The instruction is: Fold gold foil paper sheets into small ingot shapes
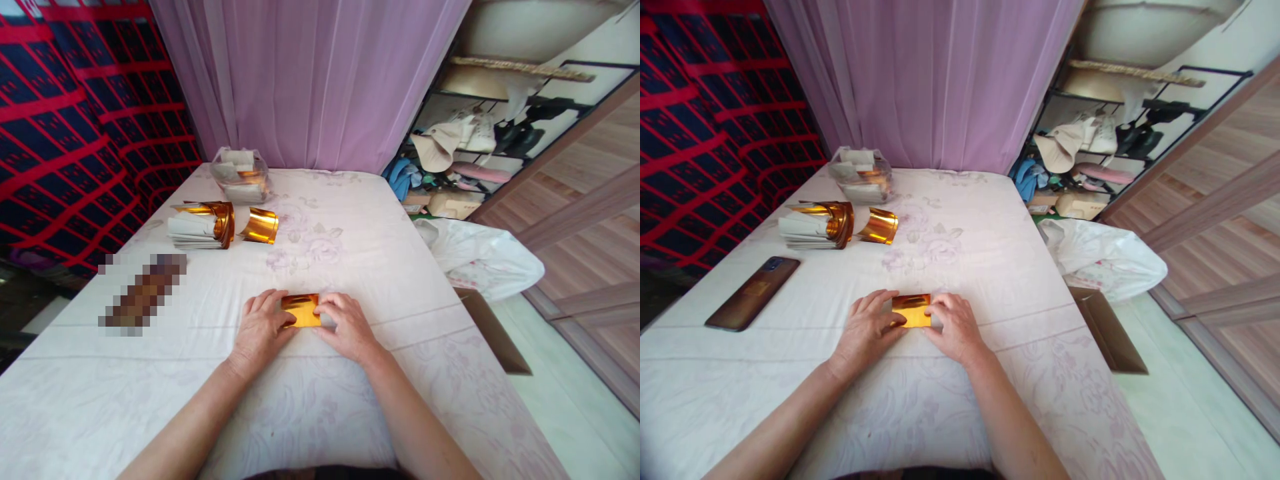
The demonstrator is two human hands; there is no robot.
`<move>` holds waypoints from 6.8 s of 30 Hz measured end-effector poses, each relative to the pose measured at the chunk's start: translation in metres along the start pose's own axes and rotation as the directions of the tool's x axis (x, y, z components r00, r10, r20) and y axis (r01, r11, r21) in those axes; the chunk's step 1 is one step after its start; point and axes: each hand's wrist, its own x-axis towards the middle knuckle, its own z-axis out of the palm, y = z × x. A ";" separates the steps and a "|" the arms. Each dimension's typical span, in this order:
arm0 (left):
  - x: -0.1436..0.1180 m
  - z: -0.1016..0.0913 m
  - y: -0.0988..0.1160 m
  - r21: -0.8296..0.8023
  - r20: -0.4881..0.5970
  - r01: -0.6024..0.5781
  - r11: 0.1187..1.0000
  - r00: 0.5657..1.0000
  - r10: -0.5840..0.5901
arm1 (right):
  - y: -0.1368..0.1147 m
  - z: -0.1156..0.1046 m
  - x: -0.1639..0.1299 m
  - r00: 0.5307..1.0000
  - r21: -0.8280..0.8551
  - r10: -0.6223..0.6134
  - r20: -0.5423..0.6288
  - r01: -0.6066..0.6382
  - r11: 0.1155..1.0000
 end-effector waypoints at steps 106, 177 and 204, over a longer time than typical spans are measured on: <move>0.008 0.007 -0.011 -0.108 -0.029 0.247 0.963 0.967 -0.252 | -0.014 0.021 0.006 0.966 -0.233 0.149 -0.213 -0.198 0.952; 0.019 0.014 0.007 -0.026 0.073 0.320 0.947 0.945 -0.318 | -0.014 0.020 0.008 0.969 -0.097 0.209 -0.132 -0.222 0.970; 0.013 0.011 -0.019 -0.105 0.117 0.277 0.955 0.957 -0.265 | -0.027 0.026 0.016 0.919 -0.301 0.326 -0.222 -0.383 0.873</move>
